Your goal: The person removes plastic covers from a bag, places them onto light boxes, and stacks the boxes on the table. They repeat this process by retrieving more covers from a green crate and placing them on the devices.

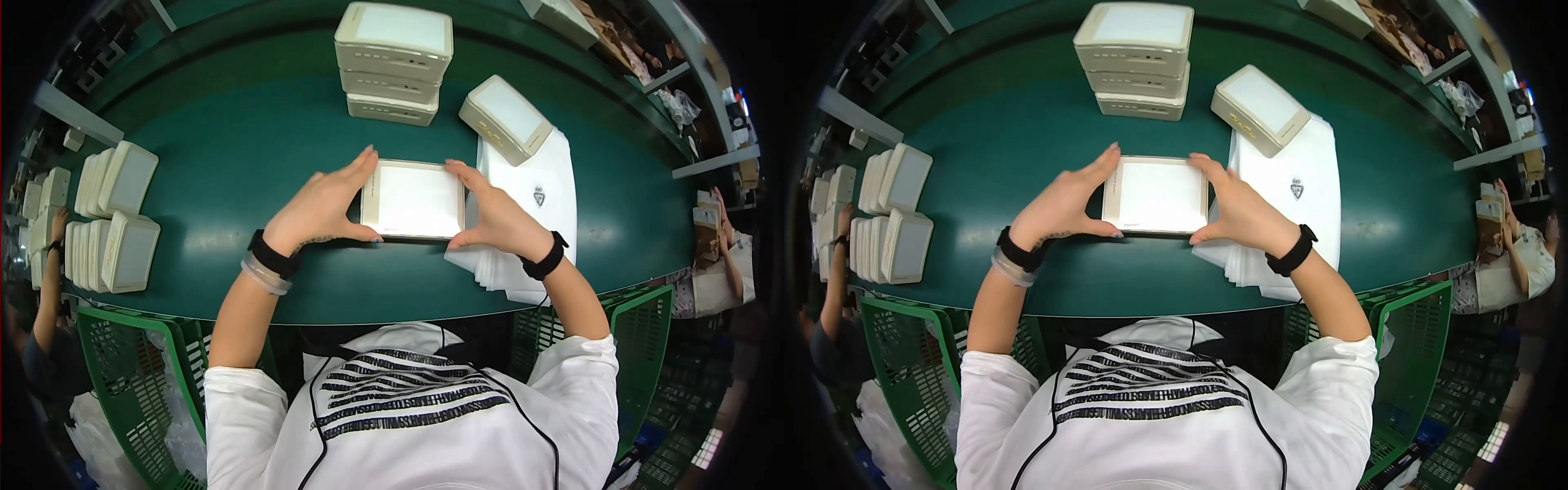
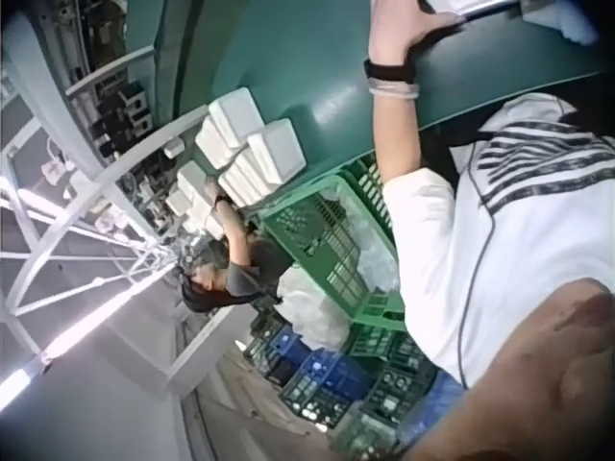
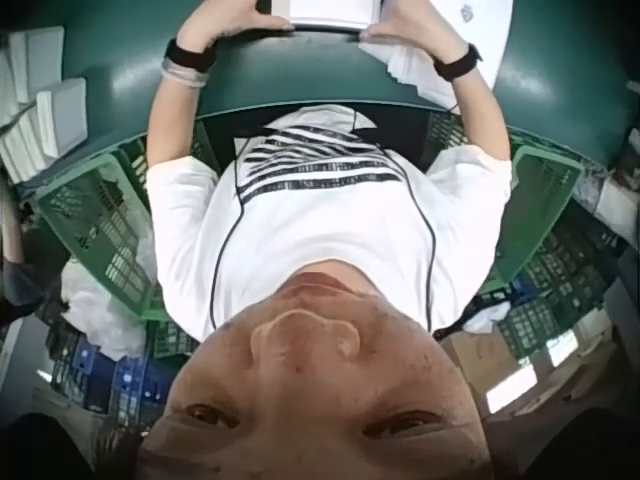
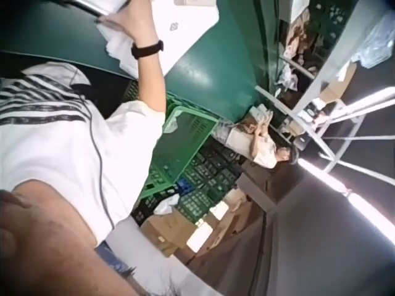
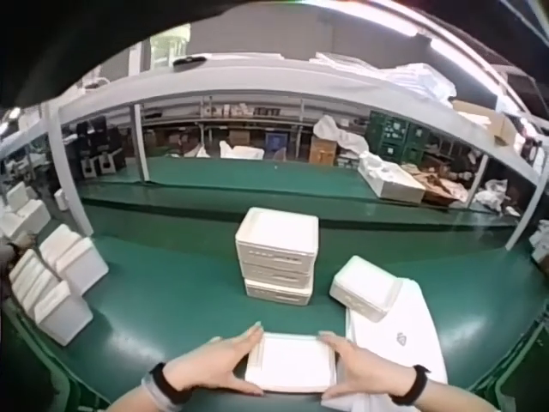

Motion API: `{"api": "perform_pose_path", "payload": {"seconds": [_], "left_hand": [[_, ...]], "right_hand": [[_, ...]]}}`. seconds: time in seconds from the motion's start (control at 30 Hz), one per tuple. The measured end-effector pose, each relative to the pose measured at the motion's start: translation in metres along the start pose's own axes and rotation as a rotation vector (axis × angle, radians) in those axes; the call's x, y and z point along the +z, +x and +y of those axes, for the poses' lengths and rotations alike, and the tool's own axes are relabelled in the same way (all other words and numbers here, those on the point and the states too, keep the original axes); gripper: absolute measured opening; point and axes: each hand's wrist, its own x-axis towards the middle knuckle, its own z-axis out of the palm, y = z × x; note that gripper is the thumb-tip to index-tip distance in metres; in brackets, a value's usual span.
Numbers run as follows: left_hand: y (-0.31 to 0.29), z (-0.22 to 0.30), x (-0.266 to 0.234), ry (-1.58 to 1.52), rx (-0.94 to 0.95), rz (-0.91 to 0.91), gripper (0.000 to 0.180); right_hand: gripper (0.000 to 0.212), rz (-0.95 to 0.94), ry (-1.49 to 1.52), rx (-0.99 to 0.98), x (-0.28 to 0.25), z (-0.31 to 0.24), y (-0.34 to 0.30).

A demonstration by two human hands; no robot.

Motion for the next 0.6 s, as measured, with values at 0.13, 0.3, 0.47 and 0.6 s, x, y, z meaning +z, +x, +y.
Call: {"api": "perform_pose_path", "payload": {"seconds": [0.13,0.3,0.47,0.6], "left_hand": [[-0.001,-0.005,0.008,-0.604,-0.007,0.013,0.108],[0.002,0.010,-0.043,-0.632,0.132,0.397,0.101],[0.067,-0.026,-0.150,-0.861,0.208,0.515,0.085],[0.095,-0.064,-0.117,-0.723,0.184,0.568,0.055]], "right_hand": [[0.096,0.050,0.404,-0.001,0.013,0.012,-0.002],[0.087,0.246,0.263,-0.251,-0.030,-0.039,0.001],[0.075,0.247,0.326,-0.335,-0.139,-0.082,0.108],[0.070,0.219,-0.119,-0.294,-0.147,-0.033,0.160]]}}
